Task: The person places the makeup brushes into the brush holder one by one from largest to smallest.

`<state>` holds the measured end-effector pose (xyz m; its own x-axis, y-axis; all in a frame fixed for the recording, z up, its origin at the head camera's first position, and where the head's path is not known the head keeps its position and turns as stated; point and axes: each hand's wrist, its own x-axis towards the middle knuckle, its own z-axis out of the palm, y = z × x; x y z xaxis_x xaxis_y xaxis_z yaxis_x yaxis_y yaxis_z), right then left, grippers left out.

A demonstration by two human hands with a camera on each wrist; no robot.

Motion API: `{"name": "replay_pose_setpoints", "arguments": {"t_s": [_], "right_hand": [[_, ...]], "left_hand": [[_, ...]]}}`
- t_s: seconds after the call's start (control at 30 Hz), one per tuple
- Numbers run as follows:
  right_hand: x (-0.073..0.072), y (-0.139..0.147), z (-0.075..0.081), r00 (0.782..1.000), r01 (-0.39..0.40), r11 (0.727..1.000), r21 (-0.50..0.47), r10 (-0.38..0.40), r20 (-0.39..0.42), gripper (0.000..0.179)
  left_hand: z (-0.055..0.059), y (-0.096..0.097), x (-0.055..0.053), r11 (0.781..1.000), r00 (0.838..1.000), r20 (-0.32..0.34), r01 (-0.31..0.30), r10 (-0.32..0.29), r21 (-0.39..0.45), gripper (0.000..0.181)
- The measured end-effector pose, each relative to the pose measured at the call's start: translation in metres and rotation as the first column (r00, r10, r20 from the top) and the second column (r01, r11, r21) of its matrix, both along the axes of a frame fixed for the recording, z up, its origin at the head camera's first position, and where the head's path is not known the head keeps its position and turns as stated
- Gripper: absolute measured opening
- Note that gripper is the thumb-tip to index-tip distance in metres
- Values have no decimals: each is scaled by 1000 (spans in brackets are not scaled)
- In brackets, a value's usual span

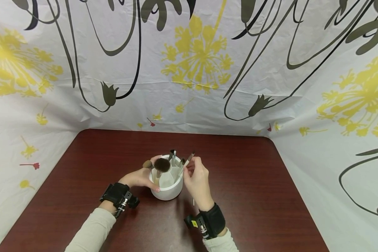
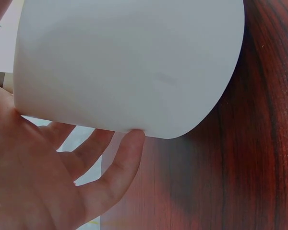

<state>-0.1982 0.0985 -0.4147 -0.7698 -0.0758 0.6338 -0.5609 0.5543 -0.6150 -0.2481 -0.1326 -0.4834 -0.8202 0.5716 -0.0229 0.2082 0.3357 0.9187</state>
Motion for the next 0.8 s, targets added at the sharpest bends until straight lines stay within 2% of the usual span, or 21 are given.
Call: {"name": "replay_pose_setpoints", "arguments": {"t_s": [0.13,0.37,0.6,0.8], "right_hand": [[0,0,-1,1000,-3,1000,-10,4,10,31],[0,0,-3,997,3,1000,-12,-2,80,29],[-1,0,-9,995,0,1000,-11,1,101,29],[-2,-1,-13,994,-13,1000,-11,14,109,30]], "left_hand": [[0,0,0,1000,1000,9,-2,2,3,121],[-1,-1,-1,1000,1000,21,2,-3,25,121],[-3,-1,-2,1000,1000,0,14,-14,24,120],[-2,-2,-2,1000,1000,10,9,-9,30,120]]}}
